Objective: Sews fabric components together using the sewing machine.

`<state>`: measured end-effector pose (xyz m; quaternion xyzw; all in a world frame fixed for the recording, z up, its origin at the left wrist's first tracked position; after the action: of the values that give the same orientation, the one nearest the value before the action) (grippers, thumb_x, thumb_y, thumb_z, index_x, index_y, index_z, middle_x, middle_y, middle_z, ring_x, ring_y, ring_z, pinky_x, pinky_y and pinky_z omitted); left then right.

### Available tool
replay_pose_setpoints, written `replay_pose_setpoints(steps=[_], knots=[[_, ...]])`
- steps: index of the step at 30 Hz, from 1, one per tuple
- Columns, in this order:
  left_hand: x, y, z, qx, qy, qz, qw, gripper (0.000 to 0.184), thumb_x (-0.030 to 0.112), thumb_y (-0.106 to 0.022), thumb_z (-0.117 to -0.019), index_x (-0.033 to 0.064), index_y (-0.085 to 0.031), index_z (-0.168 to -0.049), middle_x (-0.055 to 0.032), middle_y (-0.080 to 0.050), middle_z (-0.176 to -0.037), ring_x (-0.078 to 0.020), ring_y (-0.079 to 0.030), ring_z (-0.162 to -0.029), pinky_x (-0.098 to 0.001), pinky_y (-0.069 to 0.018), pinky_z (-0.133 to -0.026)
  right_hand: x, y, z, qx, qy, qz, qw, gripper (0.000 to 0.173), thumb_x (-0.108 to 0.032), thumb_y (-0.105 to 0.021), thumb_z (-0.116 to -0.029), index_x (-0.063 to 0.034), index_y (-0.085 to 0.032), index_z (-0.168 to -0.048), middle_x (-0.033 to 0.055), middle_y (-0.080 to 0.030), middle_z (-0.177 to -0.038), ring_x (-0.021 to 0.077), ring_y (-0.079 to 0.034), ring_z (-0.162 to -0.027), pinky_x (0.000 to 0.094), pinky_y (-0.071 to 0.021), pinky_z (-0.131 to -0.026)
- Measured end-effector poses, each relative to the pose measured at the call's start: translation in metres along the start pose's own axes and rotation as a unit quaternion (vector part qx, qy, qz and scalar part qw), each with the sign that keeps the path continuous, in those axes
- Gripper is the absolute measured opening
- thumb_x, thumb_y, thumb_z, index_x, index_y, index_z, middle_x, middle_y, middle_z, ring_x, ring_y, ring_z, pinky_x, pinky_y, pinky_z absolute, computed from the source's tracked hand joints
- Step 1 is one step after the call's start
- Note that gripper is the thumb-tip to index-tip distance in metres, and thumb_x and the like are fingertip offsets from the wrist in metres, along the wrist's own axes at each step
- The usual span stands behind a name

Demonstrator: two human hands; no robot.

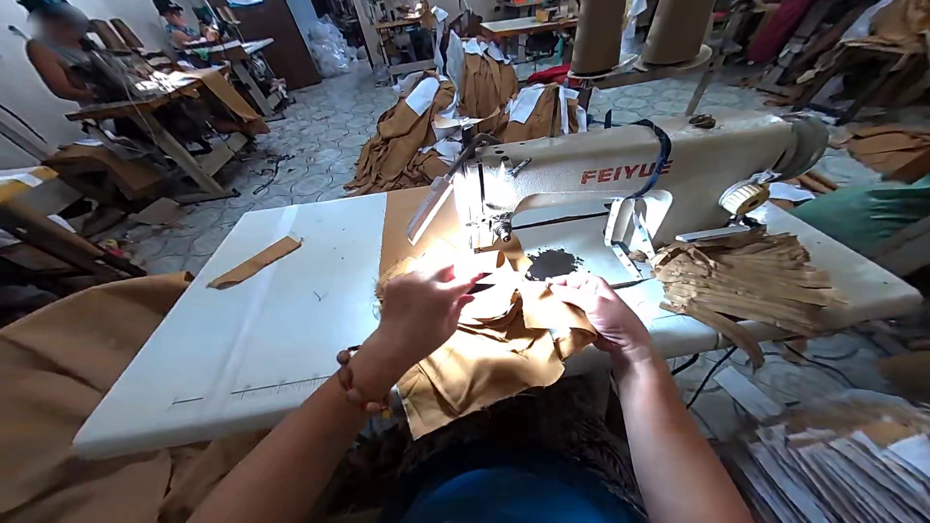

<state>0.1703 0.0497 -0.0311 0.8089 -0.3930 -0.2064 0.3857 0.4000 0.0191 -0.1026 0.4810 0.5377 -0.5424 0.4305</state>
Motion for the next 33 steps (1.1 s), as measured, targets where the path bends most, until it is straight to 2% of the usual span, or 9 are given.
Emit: replay_pose_setpoints(steps=[9,13,15,17,19,23,27,30,33], knots=[[0.03,-0.025,-0.013,-0.02,-0.028,-0.012,0.999,0.022,0.005,-0.068,-0.0858,0.0145,-0.081,-0.1,-0.0104,-0.072,-0.08,-0.0286,-0.062,-0.05,-0.0454,-0.0437,-0.04,-0.012,-0.013,0.011,-0.009,0.012,0.002,1.0,0.025,0.002,-0.047,-0.1017,-0.0036,-0.068,-0.09,-0.0013,-0.067,-0.068,0.0024,-0.063,-0.059,0.0191,-0.0548,-0.058],[0.011,-0.009,0.0,-0.004,0.123,0.167,0.978,0.026,0.022,-0.06,-0.1002,0.0111,-0.077,-0.117,-0.0059,-0.074,-0.083,-0.0214,-0.068,-0.066,-0.0451,-0.0533,-0.059,-0.012,-0.02,0.022,-0.011,0.066,0.021,0.998,0.02,-0.001,-0.048,-0.0996,-0.0051,-0.067,-0.095,-0.0023,-0.068,-0.075,0.0037,-0.065,-0.069,0.0232,-0.0573,-0.068],[0.011,-0.008,0.014,-0.054,0.228,0.354,0.906,0.035,0.03,-0.055,-0.1015,0.0091,-0.072,-0.124,0.0063,-0.058,-0.07,-0.0035,-0.048,-0.058,-0.0245,-0.0412,-0.056,-0.008,-0.038,0.029,-0.038,0.087,0.022,0.995,0.015,-0.007,-0.048,-0.0994,-0.0077,-0.063,-0.097,-0.0049,-0.067,-0.077,0.003,-0.066,-0.072,0.0248,-0.0579,-0.071],[0.021,-0.009,0.028,-0.093,0.276,0.494,0.819,0.021,0.03,-0.063,-0.0957,0.0118,-0.072,-0.101,0.0151,-0.052,-0.063,0.0065,-0.044,-0.054,-0.0144,-0.0376,-0.052,-0.004,-0.064,0.037,-0.093,0.099,0.0,0.991,0.015,-0.01,-0.047,-0.1005,-0.0082,-0.061,-0.097,-0.0053,-0.067,-0.079,0.0028,-0.067,-0.073,0.0249,-0.0585,-0.071],[0.026,0.002,0.036,-0.099,0.254,0.518,0.811,0.011,0.023,-0.071,-0.0904,0.0135,-0.072,-0.084,0.0148,-0.061,-0.067,0.0074,-0.055,-0.059,-0.0129,-0.0464,-0.056,-0.003,-0.085,0.042,-0.149,0.117,-0.036,0.981,0.015,-0.012,-0.044,-0.1027,-0.0086,-0.059,-0.098,-0.006,-0.067,-0.081,0.0022,-0.067,-0.075,0.0248,-0.0584,-0.072],[0.019,0.064,0.04,-0.041,0.155,0.483,0.861,0.006,0.021,-0.069,-0.0933,0.0225,-0.069,-0.088,0.0184,-0.063,-0.075,0.0101,-0.056,-0.067,-0.009,-0.0482,-0.061,0.017,-0.126,0.057,-0.292,0.128,-0.108,0.942,0.027,-0.022,-0.039,-0.107,-0.0119,-0.061,-0.118,-0.0108,-0.068,-0.101,-0.0012,-0.065,-0.094,0.0251,-0.0555,-0.085],[0.003,0.14,0.051,0.072,0.057,0.385,0.918,0.007,0.031,-0.07,-0.0966,0.0283,-0.072,-0.103,0.0195,-0.066,-0.087,0.0084,-0.059,-0.077,-0.0102,-0.049,-0.07,0.044,-0.177,0.08,-0.489,0.154,-0.066,0.856,0.03,-0.017,-0.052,-0.1025,0.0066,-0.065,-0.114,0.0096,-0.075,-0.104,0.0102,-0.07,-0.098,0.0322,-0.0563,-0.091],[-0.046,0.179,0.104,0.232,0.111,0.324,0.91,0.006,0.018,-0.067,-0.0979,0.0156,-0.068,-0.103,0.006,-0.069,-0.093,-0.0065,-0.066,-0.085,-0.0242,-0.055,-0.079,0.054,-0.187,0.083,-0.544,0.216,0.067,0.808,0.016,0.0,-0.063,-0.0949,0.0097,-0.07,-0.106,0.0175,-0.073,-0.093,0.0185,-0.071,-0.087,0.0359,-0.0564,-0.082],[-0.095,0.192,0.153,0.307,0.296,0.233,0.874,0.026,0.015,-0.044,-0.1071,0.013,-0.06,-0.086,0.0079,-0.061,-0.071,0.0017,-0.059,-0.058,-0.0133,-0.0497,-0.051,0.026,-0.152,0.074,-0.48,0.227,0.092,0.842,0.013,-0.001,-0.06,-0.0951,0.0077,-0.069,-0.098,0.0118,-0.07,-0.081,0.0122,-0.067,-0.072,0.0299,-0.0563,-0.068]])
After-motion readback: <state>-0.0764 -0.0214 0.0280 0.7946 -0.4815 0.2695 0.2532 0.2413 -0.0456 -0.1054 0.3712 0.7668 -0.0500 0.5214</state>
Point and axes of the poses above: each hand's wrist, its own z-axis away from the middle knuckle, its own y-axis out of the back of the hand, x = y × z, the point moved 5 cm from there along -z, towards the middle knuckle
